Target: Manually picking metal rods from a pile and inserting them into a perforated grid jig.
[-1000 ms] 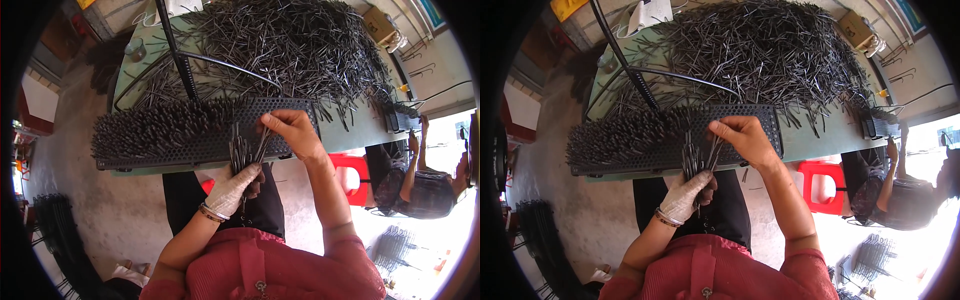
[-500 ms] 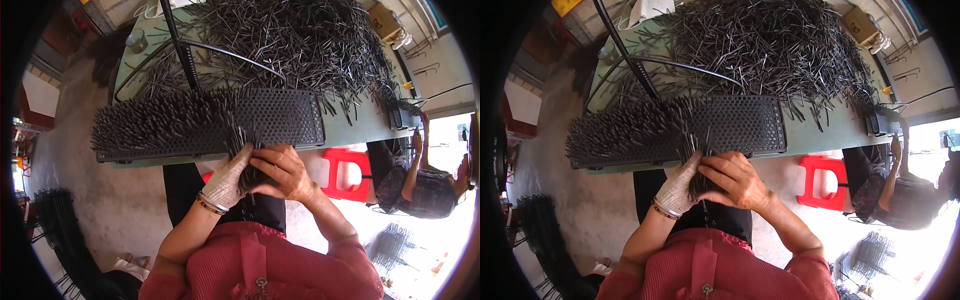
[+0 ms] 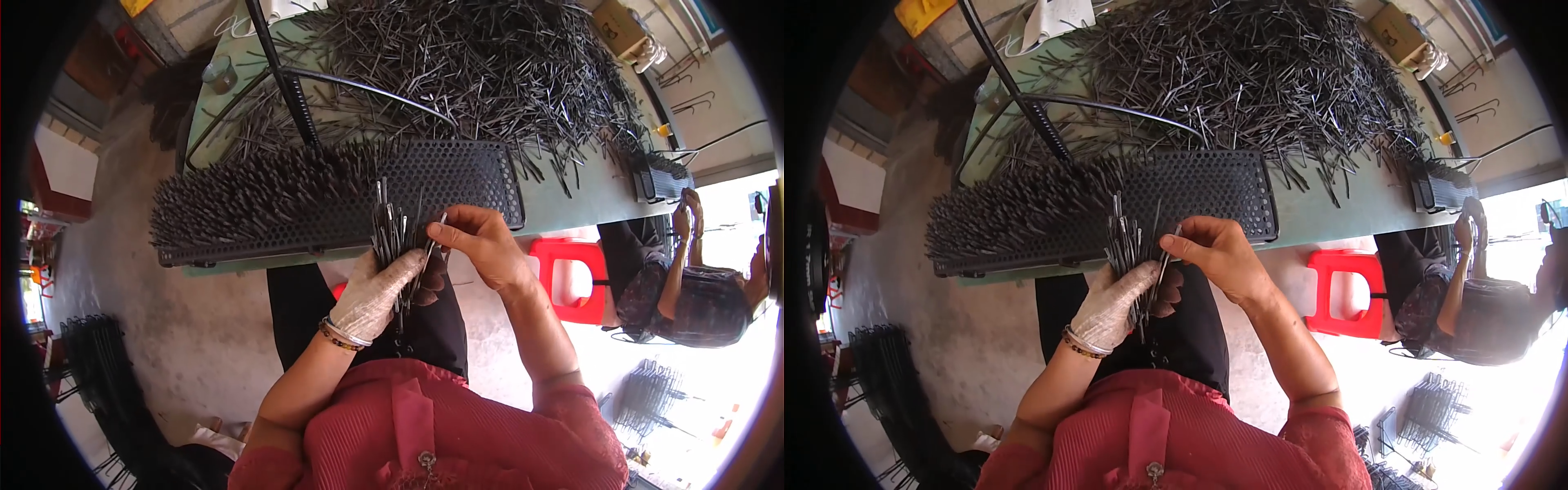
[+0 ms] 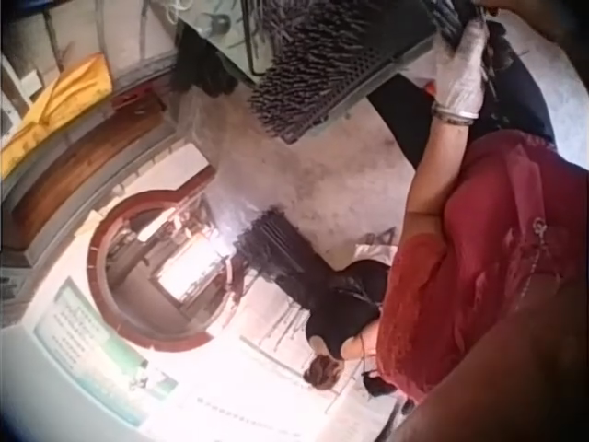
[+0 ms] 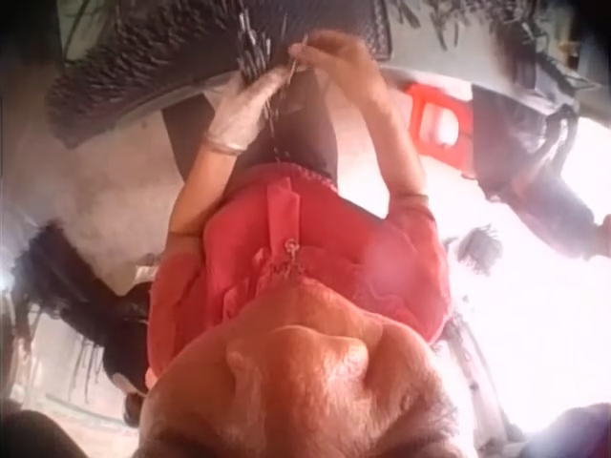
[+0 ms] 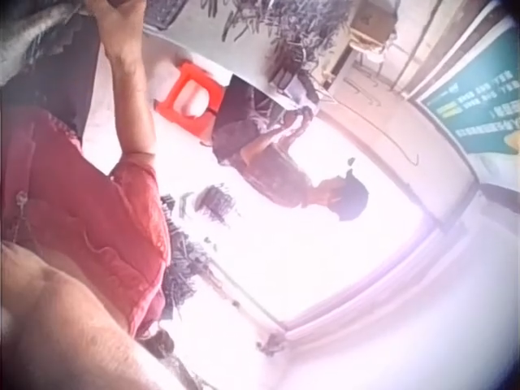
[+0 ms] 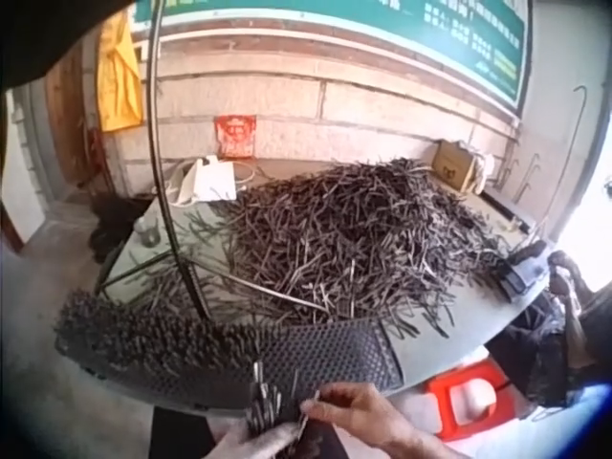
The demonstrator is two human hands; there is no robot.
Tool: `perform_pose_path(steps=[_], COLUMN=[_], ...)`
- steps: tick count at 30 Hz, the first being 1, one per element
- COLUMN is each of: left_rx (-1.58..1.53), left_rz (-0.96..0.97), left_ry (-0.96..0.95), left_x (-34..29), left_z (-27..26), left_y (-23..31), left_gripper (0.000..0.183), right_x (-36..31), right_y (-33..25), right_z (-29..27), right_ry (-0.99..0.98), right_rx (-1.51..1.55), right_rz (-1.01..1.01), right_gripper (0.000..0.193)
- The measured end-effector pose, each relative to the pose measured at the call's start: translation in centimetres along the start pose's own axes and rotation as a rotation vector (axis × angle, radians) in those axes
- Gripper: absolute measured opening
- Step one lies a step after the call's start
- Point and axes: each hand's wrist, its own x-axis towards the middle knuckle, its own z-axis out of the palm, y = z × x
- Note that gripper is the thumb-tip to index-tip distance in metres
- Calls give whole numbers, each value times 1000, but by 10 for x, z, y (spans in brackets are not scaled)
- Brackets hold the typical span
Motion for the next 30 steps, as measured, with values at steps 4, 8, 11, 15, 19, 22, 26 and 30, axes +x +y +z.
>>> perform_pose_path(steps=[4,8,11,15,19,22,26,30], left_rx=[3,-35,-131,-87,-83,-51,-24,10], left_rz=[41,7,-112,-154,-116,-116,-129,-144], left_ry=[53,24,33,88,65,46,44,61], left_x=[3,3,5,10,9,8,8,8], left_z=[-2,-1,6,-1,-5,-7,-8,-9], left_y=[-6,-5,-5,-12,-14,-15,-13,-12], left_gripper=[25,24,24,25,24,24,25,25], right_x=[1,29,68,98,101,99,100,103], right_y=[-6,-24,-17,-2,-2,-7,-11,-7], right_z=[-3,-18,-24,-21,-20,-20,-22,-24], right_ry=[166,454,528,545,564,574,533,526], right_rx=[238,74,-16,-88,-222,-340,-424,-384], right_rz=[-121,-510,-616,-615,-582,-603,-639,-632], right_gripper=[15,17,17,17,21,21,20,21])
